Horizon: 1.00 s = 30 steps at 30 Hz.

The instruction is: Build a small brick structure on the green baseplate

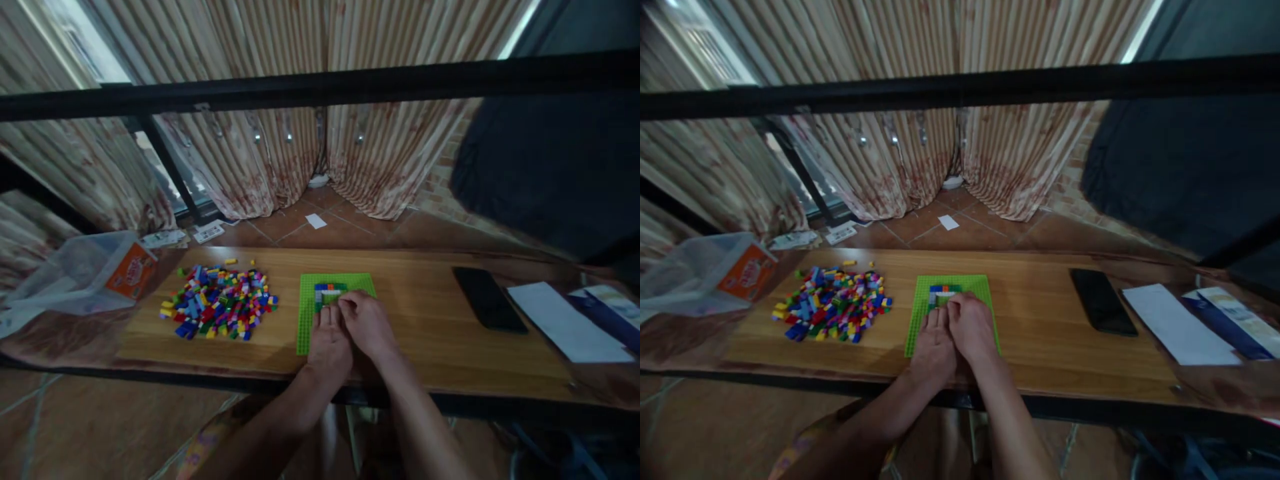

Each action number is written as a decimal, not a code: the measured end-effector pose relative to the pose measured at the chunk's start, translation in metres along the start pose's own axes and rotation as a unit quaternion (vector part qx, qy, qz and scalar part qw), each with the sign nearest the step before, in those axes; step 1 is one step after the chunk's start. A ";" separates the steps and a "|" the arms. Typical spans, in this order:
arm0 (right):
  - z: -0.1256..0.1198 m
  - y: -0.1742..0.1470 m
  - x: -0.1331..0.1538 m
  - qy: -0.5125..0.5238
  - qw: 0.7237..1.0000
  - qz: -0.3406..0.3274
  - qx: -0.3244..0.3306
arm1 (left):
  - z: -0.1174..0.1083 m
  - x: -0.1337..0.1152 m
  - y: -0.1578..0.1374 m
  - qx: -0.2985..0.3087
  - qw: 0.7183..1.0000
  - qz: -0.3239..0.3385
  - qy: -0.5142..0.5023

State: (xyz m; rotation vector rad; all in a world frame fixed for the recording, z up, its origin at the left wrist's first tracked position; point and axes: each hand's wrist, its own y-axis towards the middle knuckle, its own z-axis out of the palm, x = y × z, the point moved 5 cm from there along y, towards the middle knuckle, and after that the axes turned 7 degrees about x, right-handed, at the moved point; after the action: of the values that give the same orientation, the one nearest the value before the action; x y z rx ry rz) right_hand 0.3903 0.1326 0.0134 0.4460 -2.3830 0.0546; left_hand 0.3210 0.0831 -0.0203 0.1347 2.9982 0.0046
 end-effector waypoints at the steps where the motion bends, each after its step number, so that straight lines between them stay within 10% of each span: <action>1: 0.002 0.003 -0.003 -0.006 1.000 0.007 -0.003 | 0.001 0.002 -0.001 0.002 1.000 0.010 -0.014; 10: 0.021 0.015 -0.013 -0.076 0.997 0.007 0.002 | -0.028 0.030 -0.013 0.002 0.977 0.083 -0.199; 23: 0.037 0.015 -0.016 -0.168 0.985 -0.024 0.027 | -0.055 0.162 -0.011 -0.079 0.967 -0.159 -0.181; 30: 0.033 0.017 -0.015 -0.129 0.992 -0.011 0.011 | -0.059 0.179 -0.013 -0.030 0.985 -0.146 -0.084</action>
State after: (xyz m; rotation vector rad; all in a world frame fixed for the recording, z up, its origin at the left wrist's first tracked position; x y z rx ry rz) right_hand 0.3737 0.1473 -0.0200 0.5158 -2.6328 0.0130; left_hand 0.1347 0.0862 0.0129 -0.2953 2.8162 0.0492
